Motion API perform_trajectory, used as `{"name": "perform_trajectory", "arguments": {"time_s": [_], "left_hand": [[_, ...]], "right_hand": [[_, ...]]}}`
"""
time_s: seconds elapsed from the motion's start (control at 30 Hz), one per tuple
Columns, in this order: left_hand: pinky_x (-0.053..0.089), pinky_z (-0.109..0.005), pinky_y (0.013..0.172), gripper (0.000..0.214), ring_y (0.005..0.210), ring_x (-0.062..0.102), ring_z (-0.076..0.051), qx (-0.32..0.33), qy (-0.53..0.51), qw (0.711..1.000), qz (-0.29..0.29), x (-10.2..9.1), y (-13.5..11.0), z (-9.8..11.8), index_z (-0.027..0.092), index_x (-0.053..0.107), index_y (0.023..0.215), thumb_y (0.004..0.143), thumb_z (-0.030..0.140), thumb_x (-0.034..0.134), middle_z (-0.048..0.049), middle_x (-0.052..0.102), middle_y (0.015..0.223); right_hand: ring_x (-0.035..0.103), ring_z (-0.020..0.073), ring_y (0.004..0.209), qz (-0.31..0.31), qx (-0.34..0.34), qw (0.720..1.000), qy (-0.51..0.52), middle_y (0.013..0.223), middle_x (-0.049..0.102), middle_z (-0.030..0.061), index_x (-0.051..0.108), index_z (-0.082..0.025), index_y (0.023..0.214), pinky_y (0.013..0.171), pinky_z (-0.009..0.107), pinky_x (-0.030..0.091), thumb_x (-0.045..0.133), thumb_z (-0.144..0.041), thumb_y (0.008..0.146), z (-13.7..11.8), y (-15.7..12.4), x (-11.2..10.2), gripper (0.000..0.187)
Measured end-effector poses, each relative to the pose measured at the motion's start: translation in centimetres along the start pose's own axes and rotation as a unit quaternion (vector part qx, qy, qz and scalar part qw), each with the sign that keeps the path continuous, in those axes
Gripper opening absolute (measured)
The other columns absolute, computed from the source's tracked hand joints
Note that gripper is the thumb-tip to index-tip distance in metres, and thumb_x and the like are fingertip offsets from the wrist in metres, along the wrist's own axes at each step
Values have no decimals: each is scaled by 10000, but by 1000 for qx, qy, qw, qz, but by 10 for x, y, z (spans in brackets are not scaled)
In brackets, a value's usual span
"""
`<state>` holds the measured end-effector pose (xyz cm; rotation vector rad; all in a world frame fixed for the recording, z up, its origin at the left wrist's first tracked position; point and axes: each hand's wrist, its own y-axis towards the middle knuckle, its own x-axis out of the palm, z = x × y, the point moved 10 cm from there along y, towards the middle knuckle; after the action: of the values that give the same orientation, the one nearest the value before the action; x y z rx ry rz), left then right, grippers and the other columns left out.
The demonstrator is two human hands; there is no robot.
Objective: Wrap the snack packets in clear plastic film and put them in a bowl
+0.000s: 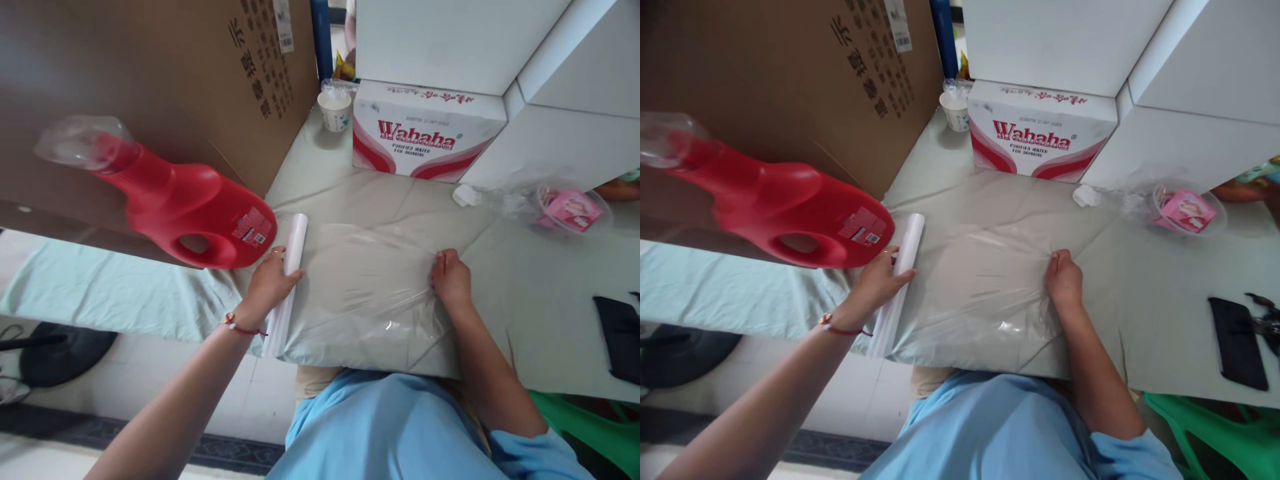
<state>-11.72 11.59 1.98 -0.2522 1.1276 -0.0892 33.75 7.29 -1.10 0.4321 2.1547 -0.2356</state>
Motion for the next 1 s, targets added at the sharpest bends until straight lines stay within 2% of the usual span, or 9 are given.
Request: {"name": "perform_trajectory", "arguments": {"time_s": [0.1, 0.17, 0.27, 0.43, 0.57, 0.67, 0.83, 0.93, 1.0], "left_hand": [[504, -505, 1088, 694, 1308, 625, -411, 2, 52, 999, -5, 4, -10, 2, 42, 482, 1511, 921, 396, 573, -273, 636, 1410], [510, -535, 1074, 710, 1344, 590, -435, 5, 91, 995, 30, 1, -19, 9, 24, 437, 1557, 952, 380, 541, -295, 595, 1450], [487, -576, 1094, 633, 1446, 502, -438, 69, 138, 984, 85, -1, -34, 31, 123, 444, 1597, 1004, 338, 488, -260, 514, 1573], [456, -598, 1128, 503, 1483, 495, -397, 131, 148, 979, 55, 11, -39, 37, 200, 599, 1489, 1066, 276, 339, -192, 432, 1684], [424, -599, 1168, 493, 1509, 445, -418, 140, 123, 980, 68, 8, -40, 36, 175, 595, 1478, 1029, 316, 448, -217, 452, 1655], [434, -578, 1166, 453, 1478, 458, -410, 176, 95, 972, 122, -6, -40, 59, 156, 640, 1385, 1016, 385, 509, -231, 543, 1545], [479, -551, 1115, 386, 1341, 554, -374, 189, 82, 960, 188, -39, 7, 110, 150, 661, 1324, 1026, 358, 532, -206, 614, 1423], [447, -582, 1139, 529, 1380, 517, -394, 155, 115, 957, 218, -55, 55, 121, 138, 551, 1477, 988, 324, 629, -209, 561, 1482], [442, -614, 1133, 630, 1401, 496, -393, 149, 145, 958, 196, -54, 84, 121, 139, 418, 1586, 1022, 351, 601, -207, 500, 1540]], "right_hand": [[481, 204, 579, -1, 12, 995, -100, 669, 603, 44, 643, -174, 1093, 635, 305, 289, 363, -374, 1081, -4, -10, 1, 344], [475, 207, 580, -16, 17, 990, -141, 692, 613, 59, 649, -170, 1113, 636, 311, 265, 361, -334, 1083, -7, -12, 2, 333], [481, 211, 586, -29, 26, 986, -163, 712, 634, 76, 659, -166, 1128, 635, 314, 249, 356, -332, 1092, -9, -12, 1, 348], [512, 213, 600, -33, 34, 981, -187, 761, 682, 102, 669, -156, 1159, 625, 316, 237, 354, -331, 1099, -3, -17, -6, 366], [560, 221, 649, -50, 32, 979, -197, 809, 708, 109, 679, -166, 1132, 627, 317, 255, 396, -352, 1079, 3, -25, -8, 343], [614, 224, 735, -7, 9, 992, -127, 925, 741, 107, 676, -186, 1134, 658, 307, 336, 462, -480, 1046, 5, -30, -24, 374], [623, 216, 733, 72, -24, 996, -40, 987, 734, 130, 695, -166, 1064, 741, 351, 457, 436, -590, 1005, 13, -34, -57, 501], [633, 228, 760, 92, -27, 995, -22, 957, 731, 129, 706, -174, 1025, 765, 370, 486, 447, -576, 983, 22, -37, -66, 479], [633, 233, 762, 97, -27, 995, -13, 928, 733, 123, 709, -181, 1011, 769, 379, 496, 451, -569, 972, 28, -40, -69, 467]]}}
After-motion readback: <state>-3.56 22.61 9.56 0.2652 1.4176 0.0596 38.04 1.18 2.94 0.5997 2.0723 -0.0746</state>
